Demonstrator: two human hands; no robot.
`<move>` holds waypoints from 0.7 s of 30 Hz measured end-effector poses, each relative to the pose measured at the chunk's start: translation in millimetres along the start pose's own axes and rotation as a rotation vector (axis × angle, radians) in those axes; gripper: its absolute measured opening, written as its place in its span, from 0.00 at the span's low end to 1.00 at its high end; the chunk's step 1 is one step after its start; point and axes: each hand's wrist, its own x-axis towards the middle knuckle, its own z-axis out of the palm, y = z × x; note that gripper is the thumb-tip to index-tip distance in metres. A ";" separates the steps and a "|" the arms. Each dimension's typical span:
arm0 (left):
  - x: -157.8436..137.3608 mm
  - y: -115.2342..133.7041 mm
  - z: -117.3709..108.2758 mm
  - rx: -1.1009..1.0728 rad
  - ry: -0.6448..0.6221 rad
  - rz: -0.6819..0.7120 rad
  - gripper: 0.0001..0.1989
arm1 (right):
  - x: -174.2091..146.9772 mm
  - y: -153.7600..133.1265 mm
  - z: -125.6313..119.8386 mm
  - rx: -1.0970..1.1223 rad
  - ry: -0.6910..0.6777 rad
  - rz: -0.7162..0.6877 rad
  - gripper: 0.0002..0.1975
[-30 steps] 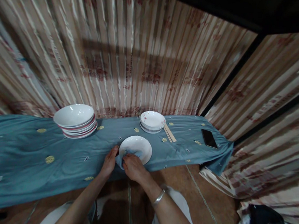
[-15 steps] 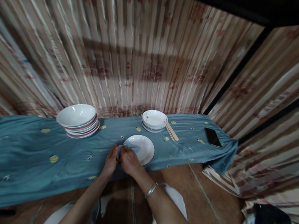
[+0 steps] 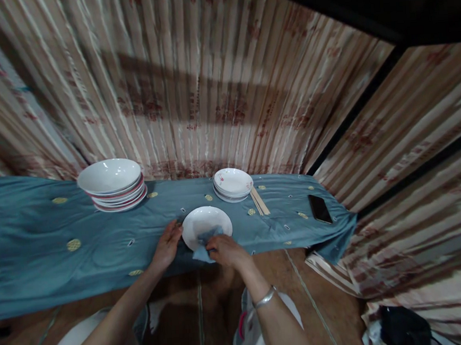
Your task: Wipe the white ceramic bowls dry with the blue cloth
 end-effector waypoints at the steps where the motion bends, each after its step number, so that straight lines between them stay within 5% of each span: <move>1: -1.9 2.9 0.7 0.098 0.010 0.063 0.24 | -3.8 6.4 -2.1 0.005 0.009 0.019 0.12; 4: -10.3 12.8 4.1 0.326 -0.047 0.266 0.22 | -14.1 26.2 -7.2 0.055 0.080 0.099 0.13; 9: -33.1 28.6 13.7 0.683 -0.393 0.520 0.16 | -26.0 58.4 -15.4 0.340 0.341 0.207 0.11; 14: -49.2 31.5 22.5 0.845 -0.607 0.585 0.11 | -26.4 72.3 -15.3 0.790 0.591 0.260 0.16; 21: -45.2 22.6 27.2 0.766 -0.631 0.560 0.14 | -22.0 63.9 -16.1 1.162 0.761 0.315 0.13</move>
